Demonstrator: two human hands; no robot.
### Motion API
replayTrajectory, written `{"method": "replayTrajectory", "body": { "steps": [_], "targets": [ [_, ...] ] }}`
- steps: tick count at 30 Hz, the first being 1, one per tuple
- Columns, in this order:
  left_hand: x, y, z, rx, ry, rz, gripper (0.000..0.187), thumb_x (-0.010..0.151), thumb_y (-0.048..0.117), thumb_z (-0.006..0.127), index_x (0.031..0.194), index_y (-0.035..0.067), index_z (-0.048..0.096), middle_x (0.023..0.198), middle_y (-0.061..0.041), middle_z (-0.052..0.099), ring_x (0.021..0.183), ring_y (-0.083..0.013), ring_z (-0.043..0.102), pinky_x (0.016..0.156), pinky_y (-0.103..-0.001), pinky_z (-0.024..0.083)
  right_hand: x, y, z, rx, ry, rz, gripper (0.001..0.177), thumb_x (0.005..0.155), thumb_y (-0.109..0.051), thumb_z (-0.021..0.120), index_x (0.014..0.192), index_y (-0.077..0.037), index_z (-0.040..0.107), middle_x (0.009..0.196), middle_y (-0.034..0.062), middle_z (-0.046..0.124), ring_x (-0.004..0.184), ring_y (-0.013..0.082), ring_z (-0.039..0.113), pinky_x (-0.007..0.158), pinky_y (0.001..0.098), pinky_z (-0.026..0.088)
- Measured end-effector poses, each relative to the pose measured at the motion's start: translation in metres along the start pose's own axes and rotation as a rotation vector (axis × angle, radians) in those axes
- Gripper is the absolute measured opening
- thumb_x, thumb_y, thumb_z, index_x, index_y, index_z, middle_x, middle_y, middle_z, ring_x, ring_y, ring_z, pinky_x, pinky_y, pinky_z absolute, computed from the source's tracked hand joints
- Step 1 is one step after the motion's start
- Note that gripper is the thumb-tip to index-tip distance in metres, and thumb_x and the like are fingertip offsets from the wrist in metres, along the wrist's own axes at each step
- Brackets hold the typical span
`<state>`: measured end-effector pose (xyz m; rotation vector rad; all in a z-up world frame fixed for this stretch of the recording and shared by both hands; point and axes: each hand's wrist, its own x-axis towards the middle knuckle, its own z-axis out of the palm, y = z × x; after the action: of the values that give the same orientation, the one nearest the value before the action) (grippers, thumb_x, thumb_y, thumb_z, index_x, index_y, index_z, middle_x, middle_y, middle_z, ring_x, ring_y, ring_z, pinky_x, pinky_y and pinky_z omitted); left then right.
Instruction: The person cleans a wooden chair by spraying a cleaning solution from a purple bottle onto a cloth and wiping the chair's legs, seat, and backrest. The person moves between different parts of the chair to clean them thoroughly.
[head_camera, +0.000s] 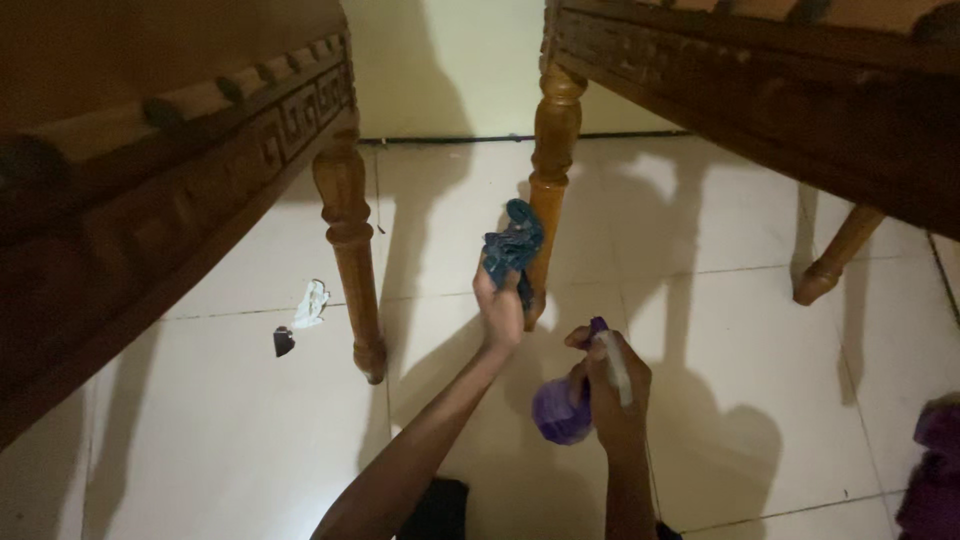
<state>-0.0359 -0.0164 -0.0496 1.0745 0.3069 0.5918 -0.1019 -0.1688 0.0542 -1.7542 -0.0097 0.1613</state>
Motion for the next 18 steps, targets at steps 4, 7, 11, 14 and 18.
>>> {"method": "replayTrajectory", "body": {
  "steps": [4, 7, 11, 14, 18],
  "targets": [
    [-0.007, 0.025, -0.008, 0.036, -0.003, -0.068, 0.029, 0.096, -0.011, 0.051, 0.123, -0.007, 0.062, 0.118, -0.008, 0.069, 0.108, -0.0183, 0.063, 0.1, -0.03, 0.047, -0.005, -0.008, 0.003, 0.076, -0.026, 0.018, 0.045, 0.109, -0.038, 0.052, 0.106, 0.004, 0.069, 0.062, 0.0106, 0.058, 0.05, 0.0117, 0.054, 0.051, 0.0273, 0.045],
    [-0.021, 0.04, -0.014, 0.089, 0.097, -0.235, 0.035, 0.096, -0.006, 0.058, 0.13, -0.002, 0.054, 0.122, -0.006, 0.063, 0.111, -0.0168, 0.059, 0.1, -0.032, 0.046, -0.004, -0.014, 0.007, 0.098, -0.036, -0.073, 0.046, 0.106, -0.039, 0.052, 0.106, 0.004, 0.068, 0.071, 0.0081, 0.062, 0.051, 0.0112, 0.055, 0.051, 0.0272, 0.046],
    [-0.046, 0.06, -0.018, 0.064, 0.204, -0.403, 0.036, 0.096, 0.0, 0.063, 0.129, -0.005, 0.054, 0.12, -0.009, 0.064, 0.108, -0.0192, 0.061, 0.097, -0.034, 0.047, -0.002, -0.019, 0.013, 0.111, -0.035, -0.028, 0.048, 0.105, -0.041, 0.052, 0.108, 0.004, 0.068, 0.072, 0.0075, 0.063, 0.052, 0.0114, 0.055, 0.051, 0.0273, 0.046],
    [-0.063, 0.071, -0.023, -0.046, 0.111, -0.269, 0.032, 0.094, 0.001, 0.062, 0.124, -0.01, 0.061, 0.12, -0.012, 0.069, 0.108, -0.021, 0.065, 0.099, -0.034, 0.05, -0.008, -0.017, 0.015, 0.141, -0.04, 0.004, 0.05, 0.104, -0.043, 0.052, 0.109, 0.004, 0.068, 0.073, 0.007, 0.064, 0.053, 0.0115, 0.056, 0.052, 0.0274, 0.046],
    [-0.056, 0.074, -0.021, -0.148, 0.212, -0.43, 0.031, 0.095, 0.005, 0.061, 0.124, 0.0, 0.055, 0.115, -0.008, 0.068, 0.105, -0.0193, 0.064, 0.096, -0.035, 0.051, -0.003, -0.014, 0.02, 0.119, -0.048, 0.011, 0.053, 0.103, -0.045, 0.052, 0.111, 0.005, 0.069, 0.075, 0.0063, 0.065, 0.054, 0.0116, 0.056, 0.052, 0.0276, 0.046]
  ]
}}
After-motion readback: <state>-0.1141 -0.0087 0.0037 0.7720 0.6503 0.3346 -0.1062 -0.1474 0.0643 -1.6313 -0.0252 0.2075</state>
